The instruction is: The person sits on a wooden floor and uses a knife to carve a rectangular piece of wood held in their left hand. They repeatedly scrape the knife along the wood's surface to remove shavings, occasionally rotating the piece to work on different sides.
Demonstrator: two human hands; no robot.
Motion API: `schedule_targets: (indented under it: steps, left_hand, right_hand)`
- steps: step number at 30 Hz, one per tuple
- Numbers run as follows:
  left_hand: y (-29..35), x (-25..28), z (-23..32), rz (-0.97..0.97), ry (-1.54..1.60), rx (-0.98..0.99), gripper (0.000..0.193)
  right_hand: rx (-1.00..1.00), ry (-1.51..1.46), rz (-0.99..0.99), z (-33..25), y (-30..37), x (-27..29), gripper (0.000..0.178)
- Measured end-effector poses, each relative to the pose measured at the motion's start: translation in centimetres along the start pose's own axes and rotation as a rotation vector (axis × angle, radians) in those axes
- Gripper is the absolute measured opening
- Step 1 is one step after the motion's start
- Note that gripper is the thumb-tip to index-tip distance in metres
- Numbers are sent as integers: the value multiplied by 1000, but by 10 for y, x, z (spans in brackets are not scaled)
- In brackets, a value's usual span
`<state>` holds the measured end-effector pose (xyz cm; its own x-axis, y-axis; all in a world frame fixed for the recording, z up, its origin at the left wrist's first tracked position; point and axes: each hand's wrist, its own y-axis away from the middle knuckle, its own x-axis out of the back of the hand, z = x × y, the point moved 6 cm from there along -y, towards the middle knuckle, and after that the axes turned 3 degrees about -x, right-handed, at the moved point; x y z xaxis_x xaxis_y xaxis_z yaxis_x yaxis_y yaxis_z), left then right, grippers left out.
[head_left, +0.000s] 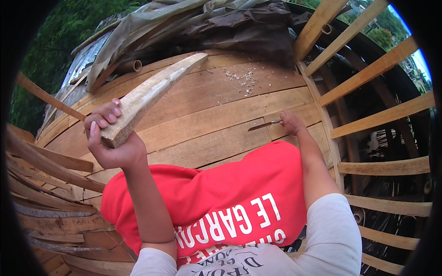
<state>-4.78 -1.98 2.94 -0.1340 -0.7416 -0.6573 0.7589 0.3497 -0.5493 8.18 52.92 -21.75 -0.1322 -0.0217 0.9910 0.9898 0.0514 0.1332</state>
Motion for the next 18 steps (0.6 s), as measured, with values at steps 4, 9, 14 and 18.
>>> schedule_targets:
  steps: [4, 9, 14, 18]
  left_hand:
    - [-1, 2, 0, -16, 3, -9, 13]
    - [-1, 1, 0, 6, -11, -4, 12]
    - [0, -2, -2, 4, -2, 2, 12]
    - [-1, 2, 0, 0, -21, -9, 12]
  right_hand:
    - [-177, -16, -91, 8, 3, -7, 26]
    - [-229, -26, 58, 14, 8, -2, 26]
    - [-155, 26, 23, 24, 18, -15, 26]
    - [-354, 1, 204, 24, 16, 5, 24]
